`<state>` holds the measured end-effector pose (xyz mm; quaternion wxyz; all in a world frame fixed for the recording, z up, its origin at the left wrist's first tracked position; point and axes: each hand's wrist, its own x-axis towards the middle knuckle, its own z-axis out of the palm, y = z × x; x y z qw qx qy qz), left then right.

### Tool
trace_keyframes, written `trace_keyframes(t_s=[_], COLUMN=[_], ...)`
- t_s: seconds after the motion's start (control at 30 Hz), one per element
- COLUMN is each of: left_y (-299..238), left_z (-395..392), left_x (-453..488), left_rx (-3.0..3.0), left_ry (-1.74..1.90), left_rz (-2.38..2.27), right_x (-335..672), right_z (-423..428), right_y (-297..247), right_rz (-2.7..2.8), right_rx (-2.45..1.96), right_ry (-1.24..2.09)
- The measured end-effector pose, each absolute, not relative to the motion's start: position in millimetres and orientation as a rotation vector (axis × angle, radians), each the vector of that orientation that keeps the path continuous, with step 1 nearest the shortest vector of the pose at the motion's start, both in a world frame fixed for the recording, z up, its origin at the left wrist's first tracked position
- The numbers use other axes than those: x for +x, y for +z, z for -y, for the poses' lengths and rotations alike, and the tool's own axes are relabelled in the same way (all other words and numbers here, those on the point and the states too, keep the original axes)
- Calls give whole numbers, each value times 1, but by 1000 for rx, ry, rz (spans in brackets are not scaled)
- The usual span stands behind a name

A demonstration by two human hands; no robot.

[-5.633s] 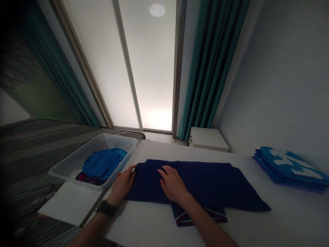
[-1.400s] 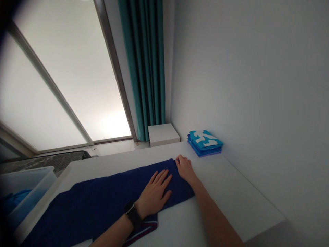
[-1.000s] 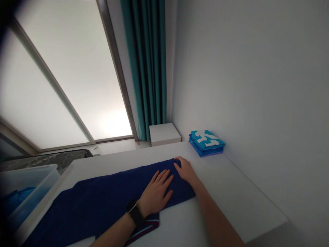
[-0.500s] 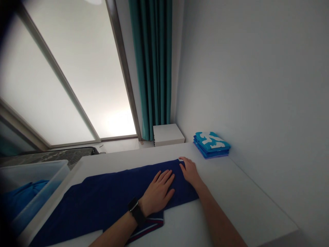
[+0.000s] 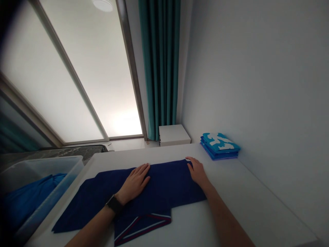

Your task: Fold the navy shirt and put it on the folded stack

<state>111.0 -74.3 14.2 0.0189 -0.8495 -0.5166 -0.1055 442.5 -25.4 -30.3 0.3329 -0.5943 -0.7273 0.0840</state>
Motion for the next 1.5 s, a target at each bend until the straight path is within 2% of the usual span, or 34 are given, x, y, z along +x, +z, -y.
trace_keyframes(t_s=[0.7, 0.97, 1.13, 1.5], left_y=[-1, 1, -1, -2], left_z=[61, 60, 61, 71], left_x=[97, 97, 95, 41], left_rx=[-2642, -2672, -2646, -2629], left_ry=[-311, -300, -314, -261], left_rz=[1617, 1621, 1583, 1510], right_x=[443, 423, 382, 384], right_z=[29, 44, 55, 51], right_y=[-30, -6, -5, -25], right_rz=[1963, 2027, 2297, 2421], right_rx=[-1747, -1618, -1427, -1514], right_ry=[77, -173, -78, 24])
